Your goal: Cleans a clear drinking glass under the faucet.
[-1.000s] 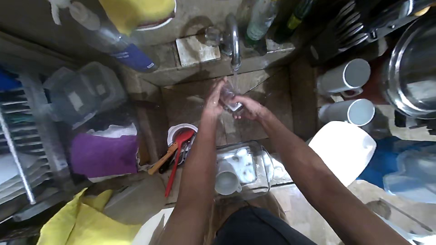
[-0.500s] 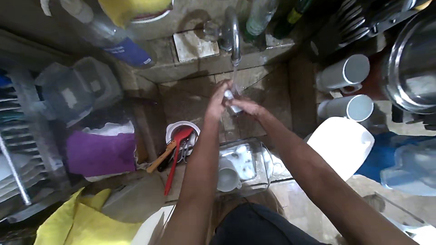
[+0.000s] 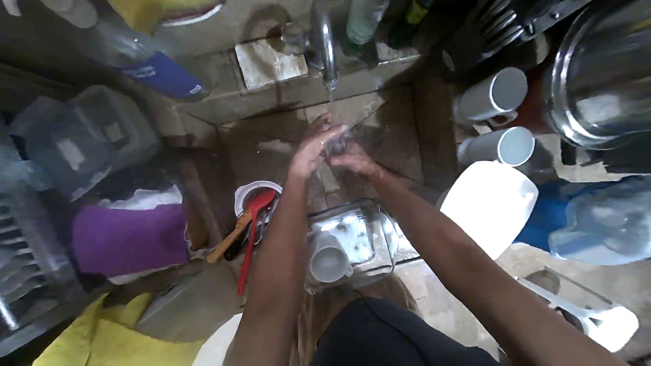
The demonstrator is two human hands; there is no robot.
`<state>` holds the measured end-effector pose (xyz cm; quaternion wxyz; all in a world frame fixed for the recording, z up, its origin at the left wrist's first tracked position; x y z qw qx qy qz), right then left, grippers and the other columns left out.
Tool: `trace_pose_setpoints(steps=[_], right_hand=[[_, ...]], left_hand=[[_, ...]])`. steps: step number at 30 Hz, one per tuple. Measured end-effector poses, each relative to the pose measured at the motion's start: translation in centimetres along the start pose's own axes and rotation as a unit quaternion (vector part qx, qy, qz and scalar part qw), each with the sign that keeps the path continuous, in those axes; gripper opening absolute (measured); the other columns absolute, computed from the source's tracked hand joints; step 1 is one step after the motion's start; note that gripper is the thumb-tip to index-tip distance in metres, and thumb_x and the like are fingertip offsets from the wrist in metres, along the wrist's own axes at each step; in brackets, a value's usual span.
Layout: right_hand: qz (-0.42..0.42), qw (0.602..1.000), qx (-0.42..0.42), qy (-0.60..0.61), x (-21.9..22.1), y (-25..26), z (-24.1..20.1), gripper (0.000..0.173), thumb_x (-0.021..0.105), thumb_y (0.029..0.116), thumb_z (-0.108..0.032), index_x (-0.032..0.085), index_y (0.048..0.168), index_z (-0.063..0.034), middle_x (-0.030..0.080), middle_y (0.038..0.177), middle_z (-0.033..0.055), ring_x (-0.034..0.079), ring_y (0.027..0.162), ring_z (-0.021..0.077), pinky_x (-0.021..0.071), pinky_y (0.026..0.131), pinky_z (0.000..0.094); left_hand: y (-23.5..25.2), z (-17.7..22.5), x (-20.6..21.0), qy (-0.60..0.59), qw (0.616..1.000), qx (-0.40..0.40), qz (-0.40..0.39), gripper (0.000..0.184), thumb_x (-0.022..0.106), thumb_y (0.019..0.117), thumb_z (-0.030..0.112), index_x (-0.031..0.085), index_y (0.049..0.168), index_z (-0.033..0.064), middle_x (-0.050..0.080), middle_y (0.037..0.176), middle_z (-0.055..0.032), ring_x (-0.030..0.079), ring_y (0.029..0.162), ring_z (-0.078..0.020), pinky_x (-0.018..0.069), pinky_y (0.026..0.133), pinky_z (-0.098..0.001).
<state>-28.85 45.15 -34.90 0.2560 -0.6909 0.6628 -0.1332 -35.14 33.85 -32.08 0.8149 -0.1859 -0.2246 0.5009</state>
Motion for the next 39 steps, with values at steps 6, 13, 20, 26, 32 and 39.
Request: trace_pose_setpoints(steps=[6,13,20,26,32,39], right_hand=[[0.053,0.996,-0.073,-0.028,0.3,0.0,-0.3,0.092,0.093,0.0644,-0.015,0.047,0.144,-0.0058,0.066,0.126,0.0172,0.066,0.114,0.0273,0.0573,0.097,0.0491],[0.068,0.994,-0.073,0.037,1.6,0.3,-1.4,0.093,0.093,0.0682,-0.012,0.044,0.148,-0.0077,0.066,0.127,0.0174,0.067,0.115,0.0264,0.058,0.097,0.0478],[0.077,0.918,0.064,0.383,3.0,-1.2,-2.9,0.064,0.08,0.0887,-0.013,0.048,0.144,-0.0095,0.062,0.128,0.0192,0.066,0.107,0.0336,0.0601,0.081,0.0529],[0.183,0.773,0.098,0.599,-2.5,-5.4,-0.9,0.068,0.052,0.1021,-0.057,0.036,0.151,-0.0123,0.06,0.13,0.0169,0.067,0.107,0.0285,0.0596,0.091,0.0437],[0.196,0.811,0.156,0.529,-3.1,-5.6,0.2,0.075,0.054,0.0981,-0.064,0.044,0.146,-0.008,0.062,0.129,0.0159,0.068,0.103,0.0262,0.0599,0.084,0.04],[0.097,0.991,0.067,0.067,2.2,-1.1,-3.7,0.082,0.091,0.0735,-0.027,0.049,0.141,-0.0067,0.068,0.117,0.0189,0.067,0.104,0.0319,0.0582,0.084,0.0541]], left_hand=[[-2.7,-1.0,-4.0,-0.098,0.995,-0.022,0.025,0.074,0.015,0.1035,0.069,0.044,0.155,0.025,0.051,0.155,0.0001,0.045,0.143,-0.0249,0.0386,0.114,-0.0561],[-4.9,-4.5,-6.2,-0.089,0.986,-0.076,0.117,0.061,0.043,0.1061,0.055,0.046,0.153,0.0167,0.053,0.152,-0.0061,0.052,0.138,-0.0261,0.0454,0.11,-0.051],[-4.8,-5.5,-5.5,-0.092,0.975,-0.149,0.134,0.07,0.051,0.1013,0.06,0.039,0.157,0.0185,0.044,0.157,-0.0127,0.044,0.143,-0.0329,0.0438,0.11,-0.0591],[-3.6,-2.6,-3.6,-0.056,0.992,-0.096,0.061,0.056,0.048,0.1056,0.052,0.048,0.15,0.0179,0.059,0.145,-0.0035,0.061,0.127,-0.026,0.0533,0.101,-0.0505],[-3.9,-2.2,-3.8,-0.06,0.993,-0.092,0.047,0.056,0.052,0.1051,0.049,0.045,0.151,0.0181,0.059,0.145,-0.0057,0.062,0.127,-0.0275,0.0547,0.101,-0.0497],[-6.0,-3.4,-7.4,-0.054,0.982,-0.126,0.127,0.059,0.051,0.105,0.051,0.044,0.153,0.0189,0.052,0.152,-0.0044,0.056,0.135,-0.0247,0.0503,0.107,-0.0475]])
Point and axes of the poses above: each hand's wrist, its own y-axis towards the middle knuckle, its own x-axis out of the palm, z = x × y, the point moved 6 cm from there along y, towards the middle knuckle
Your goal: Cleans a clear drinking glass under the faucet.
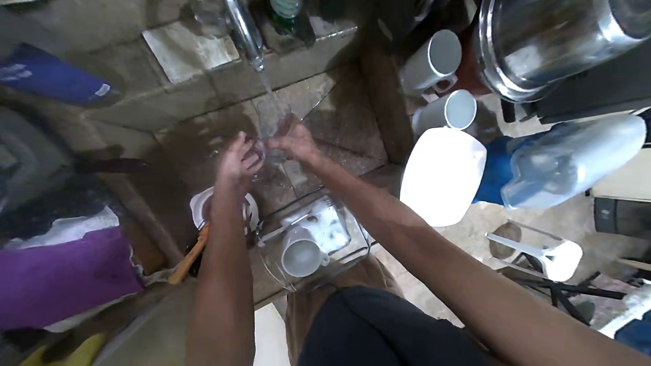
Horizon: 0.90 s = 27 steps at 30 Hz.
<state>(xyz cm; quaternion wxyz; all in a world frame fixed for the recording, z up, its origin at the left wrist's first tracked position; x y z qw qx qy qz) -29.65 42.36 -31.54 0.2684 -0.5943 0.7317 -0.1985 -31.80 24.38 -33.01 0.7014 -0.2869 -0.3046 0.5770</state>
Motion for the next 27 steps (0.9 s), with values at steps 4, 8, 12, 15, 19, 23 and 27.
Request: trace_pose_setpoints(steps=[4,8,12,15,19,23,27], right_hand=[[0.07,0.992,-0.103,0.009,1.3,0.2,-0.4,0.084,0.093,0.0723,-0.022,0.048,0.141,-0.0051,0.069,0.122,0.0147,0.07,0.105,0.0268,0.0607,0.087,0.0479],[0.094,0.991,-0.094,-0.024,0.7,-0.1,0.3,0.087,0.095,0.0703,-0.022,0.048,0.142,-0.0048,0.07,0.12,0.0157,0.069,0.106,0.0286,0.0593,0.089,0.0499],[0.088,0.988,-0.114,-0.054,1.0,0.3,0.2,0.09,0.095,0.0688,-0.022,0.048,0.144,-0.0057,0.07,0.116,0.0176,0.07,0.101,0.031,0.0597,0.086,0.052],[0.091,0.985,-0.141,-0.041,0.9,0.3,-0.5,0.084,0.095,0.0688,-0.022,0.051,0.138,-0.0065,0.07,0.118,0.0148,0.07,0.103,0.0275,0.0607,0.087,0.0489],[0.087,0.985,-0.136,-0.065,1.1,0.7,-0.5,0.094,0.095,0.0687,-0.023,0.047,0.148,-0.0062,0.07,0.118,0.0184,0.07,0.104,0.0315,0.059,0.089,0.0534],[0.06,0.985,-0.142,-0.08,0.6,0.1,-0.1,0.084,0.093,0.0724,-0.026,0.05,0.143,-0.0084,0.07,0.118,0.017,0.07,0.102,0.0307,0.0598,0.087,0.0527],[0.004,0.979,-0.137,-0.149,-0.7,0.5,0.4,0.086,0.092,0.0717,-0.028,0.05,0.145,-0.0126,0.069,0.123,0.016,0.07,0.104,0.0297,0.0601,0.088,0.0527]], left_hand=[[-0.7,0.0,-2.5,-0.028,0.999,0.008,0.028,0.056,0.056,0.1037,0.047,0.046,0.151,0.0185,0.056,0.149,-0.0049,0.061,0.128,-0.0263,0.0556,0.1,-0.0467],[-1.2,0.0,-3.5,-0.045,0.999,0.017,0.026,0.052,0.056,0.1041,0.043,0.047,0.149,0.0176,0.059,0.145,-0.0055,0.064,0.124,-0.0258,0.0571,0.097,-0.0451],[-1.3,-0.1,-3.3,-0.042,0.999,0.021,0.024,0.053,0.056,0.1038,0.043,0.047,0.149,0.0168,0.061,0.142,-0.0068,0.066,0.12,-0.0264,0.0575,0.094,-0.046],[-1.1,0.1,-2.8,-0.032,0.999,0.026,0.016,0.053,0.054,0.1047,0.042,0.047,0.15,0.0161,0.061,0.143,-0.0077,0.065,0.121,-0.0272,0.0577,0.095,-0.0461],[-0.8,0.1,-2.3,-0.035,0.999,0.025,0.013,0.052,0.054,0.1054,0.043,0.047,0.15,0.0163,0.062,0.142,-0.0077,0.065,0.121,-0.0273,0.0574,0.095,-0.046],[-1.7,0.3,-1.2,-0.055,0.998,0.016,0.023,0.05,0.056,0.1053,0.037,0.049,0.149,0.0144,0.06,0.142,-0.0105,0.064,0.123,-0.0279,0.0569,0.096,-0.0461],[-2.0,-0.4,-0.6,0.002,1.0,-0.008,0.015,0.046,0.053,0.1071,0.033,0.051,0.146,0.0098,0.063,0.138,-0.013,0.068,0.113,-0.0259,0.0584,0.093,-0.0429]])
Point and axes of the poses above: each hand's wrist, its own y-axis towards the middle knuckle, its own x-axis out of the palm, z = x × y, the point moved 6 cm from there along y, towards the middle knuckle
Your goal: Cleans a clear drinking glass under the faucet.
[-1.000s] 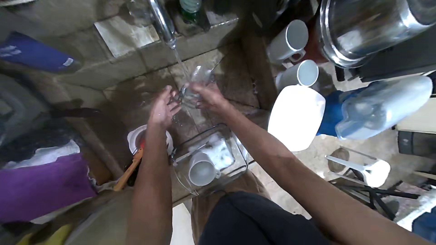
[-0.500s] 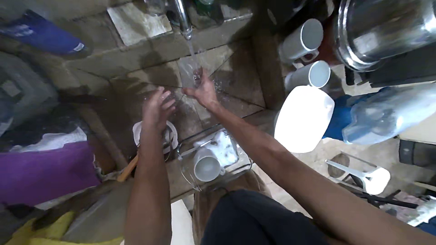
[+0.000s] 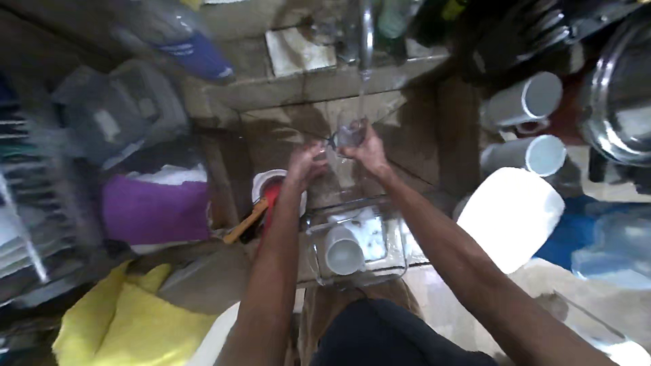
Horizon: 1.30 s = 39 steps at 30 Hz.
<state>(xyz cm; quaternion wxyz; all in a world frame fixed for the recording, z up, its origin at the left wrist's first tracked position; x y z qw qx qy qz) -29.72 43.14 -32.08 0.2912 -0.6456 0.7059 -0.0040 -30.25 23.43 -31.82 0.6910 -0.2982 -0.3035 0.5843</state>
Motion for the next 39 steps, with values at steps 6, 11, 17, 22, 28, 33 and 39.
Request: trace_pose_setpoints(steps=[6,11,17,22,28,33,39], right_hand=[[-0.171,0.949,0.033,-0.262,-1.2,0.7,-0.6,0.087,0.091,0.0678,-0.048,0.057,0.141,-0.0169,0.069,0.119,0.0199,0.066,0.108,0.0415,0.0514,0.088,0.0691],[-0.262,0.905,0.073,-0.326,8.1,4.1,-5.2,0.08,0.085,0.072,-0.058,0.064,0.131,-0.007,0.066,0.123,0.0256,0.062,0.115,0.0457,0.0474,0.092,0.0728],[-0.272,0.898,0.096,-0.332,12.0,4.6,-10.8,0.067,0.084,0.0747,-0.053,0.068,0.114,-0.0002,0.067,0.114,0.0235,0.065,0.108,0.0406,0.0505,0.087,0.0664],[-0.277,0.91,0.104,-0.29,7.1,2.5,-7.1,0.078,0.086,0.0746,-0.052,0.061,0.133,-0.0066,0.066,0.118,0.0246,0.065,0.106,0.0426,0.051,0.087,0.0678],[-0.194,0.973,0.094,-0.086,-1.0,0.8,-0.8,0.077,0.09,0.0719,-0.02,0.055,0.139,-0.0039,0.068,0.114,0.0215,0.067,0.103,0.0343,0.0547,0.092,0.0566],[-0.108,0.993,0.008,0.04,-2.8,0.3,-0.8,0.082,0.089,0.069,-0.005,0.047,0.139,-0.0049,0.064,0.125,0.0168,0.068,0.107,0.0252,0.0598,0.09,0.0439],[-0.058,0.992,-0.02,0.109,-2.6,0.3,-1.8,0.088,0.089,0.0672,-0.004,0.046,0.143,-0.0065,0.065,0.126,0.0142,0.067,0.113,0.0217,0.0598,0.094,0.0412]], left_hand=[[-0.8,-1.6,-0.7,0.049,0.998,-0.027,-0.031,0.042,0.052,0.1085,0.03,0.056,0.138,-0.0004,0.065,0.13,-0.0167,0.069,0.108,-0.0246,0.0563,0.096,-0.0412],[-2.9,-3.0,-3.9,0.015,0.998,-0.053,0.023,0.039,0.048,0.1089,0.025,0.055,0.139,-0.0005,0.066,0.128,-0.0195,0.071,0.101,-0.0269,0.0585,0.089,-0.0416],[-4.0,-3.6,-7.4,-0.035,0.996,-0.043,0.065,0.039,0.046,0.11,0.028,0.059,0.131,-0.0023,0.068,0.124,-0.0161,0.071,0.099,-0.0222,0.0591,0.087,-0.0367],[-3.2,-2.4,-6.1,-0.06,0.996,-0.034,0.061,0.04,0.05,0.1085,0.028,0.057,0.133,-0.0023,0.067,0.127,-0.0174,0.071,0.102,-0.0244,0.059,0.09,-0.0389],[-2.2,-0.4,-1.6,-0.027,0.999,-0.027,0.006,0.04,0.05,0.1093,0.029,0.058,0.134,-0.0014,0.067,0.128,-0.0162,0.07,0.107,-0.0243,0.0573,0.094,-0.0394],[-2.5,0.0,1.2,-0.009,0.999,-0.03,-0.024,0.038,0.05,0.1092,0.026,0.059,0.133,-0.0021,0.066,0.128,-0.0169,0.07,0.104,-0.0233,0.057,0.093,-0.038],[-2.3,0.0,2.9,-0.002,0.999,-0.027,-0.04,0.041,0.049,0.1099,0.026,0.053,0.14,-0.0019,0.065,0.131,-0.0174,0.07,0.105,-0.0232,0.0574,0.092,-0.0369]])
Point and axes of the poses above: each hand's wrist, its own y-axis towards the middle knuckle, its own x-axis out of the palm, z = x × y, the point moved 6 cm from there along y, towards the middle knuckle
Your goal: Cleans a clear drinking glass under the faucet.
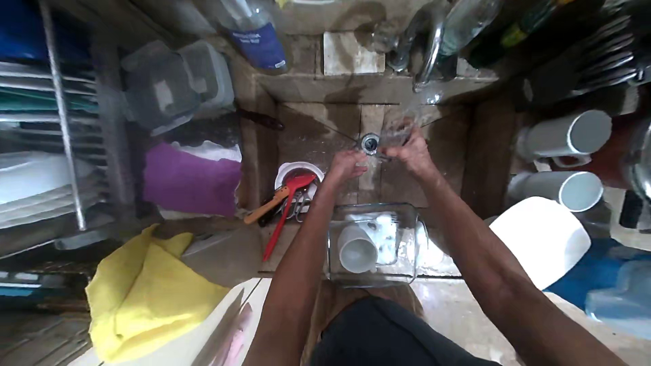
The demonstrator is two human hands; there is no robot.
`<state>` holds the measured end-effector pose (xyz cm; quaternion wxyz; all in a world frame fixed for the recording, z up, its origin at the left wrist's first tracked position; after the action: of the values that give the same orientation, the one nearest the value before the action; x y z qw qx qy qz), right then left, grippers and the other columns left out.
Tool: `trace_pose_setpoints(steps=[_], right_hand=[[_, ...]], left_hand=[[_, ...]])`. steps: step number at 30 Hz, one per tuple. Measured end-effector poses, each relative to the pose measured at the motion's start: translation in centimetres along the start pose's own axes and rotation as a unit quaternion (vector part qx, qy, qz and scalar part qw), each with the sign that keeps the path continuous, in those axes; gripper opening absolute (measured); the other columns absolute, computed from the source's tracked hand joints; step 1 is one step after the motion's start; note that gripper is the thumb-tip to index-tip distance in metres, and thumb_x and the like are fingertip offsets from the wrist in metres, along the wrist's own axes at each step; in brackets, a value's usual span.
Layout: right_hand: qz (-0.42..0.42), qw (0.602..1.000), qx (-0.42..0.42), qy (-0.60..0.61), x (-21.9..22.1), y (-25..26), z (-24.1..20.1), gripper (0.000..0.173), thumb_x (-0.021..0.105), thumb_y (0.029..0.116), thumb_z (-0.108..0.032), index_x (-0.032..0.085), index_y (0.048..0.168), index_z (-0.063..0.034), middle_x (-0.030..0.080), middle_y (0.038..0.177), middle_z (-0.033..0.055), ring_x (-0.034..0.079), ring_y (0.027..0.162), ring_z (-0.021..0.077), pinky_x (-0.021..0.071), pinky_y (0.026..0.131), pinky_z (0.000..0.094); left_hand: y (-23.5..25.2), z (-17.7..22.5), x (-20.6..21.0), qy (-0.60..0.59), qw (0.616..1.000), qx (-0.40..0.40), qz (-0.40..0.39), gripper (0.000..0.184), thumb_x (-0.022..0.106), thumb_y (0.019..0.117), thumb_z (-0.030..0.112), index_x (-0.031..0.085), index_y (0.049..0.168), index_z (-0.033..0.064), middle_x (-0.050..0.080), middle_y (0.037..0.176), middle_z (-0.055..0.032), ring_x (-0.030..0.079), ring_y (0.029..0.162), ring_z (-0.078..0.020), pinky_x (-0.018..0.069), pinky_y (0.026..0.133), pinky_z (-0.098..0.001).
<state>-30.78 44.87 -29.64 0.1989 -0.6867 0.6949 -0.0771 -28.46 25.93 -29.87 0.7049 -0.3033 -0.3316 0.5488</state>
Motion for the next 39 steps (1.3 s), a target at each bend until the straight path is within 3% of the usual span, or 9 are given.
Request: trace_pose_setpoints(steps=[6,12,15,18,21,25,28,31,39], right_hand=[[-0.008,0.996,-0.085,0.011,-0.4,0.9,-0.6,0.085,0.091,0.0717,-0.011,0.044,0.143,-0.0038,0.063,0.128,0.0125,0.065,0.114,0.0177,0.0583,0.096,0.0361],[-0.04,0.997,-0.043,-0.044,-1.8,0.1,-0.9,0.086,0.09,0.0718,-0.013,0.043,0.144,-0.0081,0.062,0.128,0.0109,0.065,0.111,0.0161,0.0588,0.092,0.0346],[-0.076,0.981,0.059,-0.167,-2.8,0.0,0.1,0.089,0.09,0.0721,-0.021,0.043,0.146,-0.0097,0.064,0.126,0.0165,0.066,0.109,0.0255,0.0577,0.091,0.0474],[-0.11,0.937,0.108,-0.313,-1.6,2.1,0.9,0.081,0.093,0.0706,-0.035,0.057,0.139,-0.0114,0.067,0.119,0.0263,0.063,0.11,0.0454,0.0481,0.092,0.0711],[-0.148,0.912,0.116,-0.365,4.2,4.5,-0.2,0.081,0.089,0.0679,-0.048,0.061,0.138,-0.0206,0.07,0.117,0.0206,0.065,0.11,0.0447,0.0482,0.091,0.0731],[-0.155,0.897,0.118,-0.397,8.8,6.5,-2.0,0.083,0.089,0.065,-0.054,0.063,0.138,-0.0224,0.068,0.123,0.0225,0.063,0.114,0.0456,0.0475,0.089,0.0734],[-0.141,0.907,0.138,-0.373,6.5,5.1,-2.0,0.081,0.088,0.0669,-0.05,0.061,0.138,-0.0214,0.07,0.117,0.0208,0.065,0.109,0.0432,0.0495,0.088,0.0707],[-0.13,0.947,0.139,-0.257,2.6,2.4,-0.3,0.08,0.089,0.0755,-0.033,0.053,0.143,-0.0088,0.068,0.116,0.0228,0.067,0.105,0.038,0.0535,0.092,0.0612],[-0.049,0.987,0.015,-0.155,-0.9,0.1,0.6,0.079,0.09,0.0716,-0.019,0.053,0.14,-0.0055,0.065,0.123,0.0163,0.066,0.108,0.0247,0.0571,0.093,0.0452]], left_hand=[[-0.5,0.3,0.5,0.016,1.0,0.007,0.005,0.035,0.05,0.1087,0.021,0.058,0.134,-0.0022,0.065,0.129,-0.0177,0.069,0.105,-0.0242,0.0574,0.092,-0.0392],[0.0,0.1,1.8,0.005,1.0,0.009,-0.014,0.039,0.051,0.1089,0.025,0.057,0.137,-0.0021,0.064,0.13,-0.0191,0.069,0.105,-0.0254,0.0576,0.092,-0.0395],[-0.2,0.0,1.9,0.009,1.0,0.0,-0.02,0.037,0.051,0.1087,0.023,0.057,0.136,-0.0016,0.064,0.13,-0.0186,0.069,0.103,-0.025,0.0574,0.092,-0.0391],[-0.7,0.0,0.4,0.021,0.999,0.014,-0.022,0.039,0.047,0.1107,0.026,0.057,0.137,-0.0009,0.064,0.132,-0.0172,0.069,0.107,-0.0231,0.0566,0.094,-0.038],[-1.4,-1.1,-2.2,-0.004,1.0,0.02,0.018,0.038,0.049,0.1099,0.024,0.057,0.137,-0.0016,0.065,0.131,-0.0173,0.07,0.107,-0.0232,0.057,0.094,-0.0379],[-3.1,-2.2,-5.7,-0.021,0.997,0.012,0.07,0.037,0.05,0.1097,0.025,0.06,0.135,-0.0002,0.065,0.133,-0.0161,0.07,0.105,-0.0217,0.0579,0.092,-0.0358],[-2.8,-2.6,-6.9,-0.036,0.996,0.031,0.079,0.037,0.05,0.1094,0.027,0.062,0.132,0.0005,0.066,0.13,-0.0151,0.071,0.105,-0.0223,0.0584,0.092,-0.0369],[-2.2,-1.7,-5.7,-0.047,0.996,0.034,0.064,0.036,0.049,0.1096,0.023,0.06,0.133,-0.0022,0.065,0.131,-0.0174,0.07,0.107,-0.0239,0.0574,0.094,-0.0386],[0.0,0.7,-0.8,0.008,1.0,0.027,0.001,0.037,0.053,0.1086,0.024,0.06,0.135,-0.0015,0.062,0.135,-0.0203,0.068,0.111,-0.0278,0.0568,0.097,-0.0427]])
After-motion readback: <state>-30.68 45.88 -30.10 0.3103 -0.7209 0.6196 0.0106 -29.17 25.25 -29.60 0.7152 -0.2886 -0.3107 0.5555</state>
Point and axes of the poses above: each hand's wrist, its own y-axis towards the middle knuckle, its own x-axis out of the palm, z = x × y, the point moved 6 cm from there along y, towards the middle knuckle
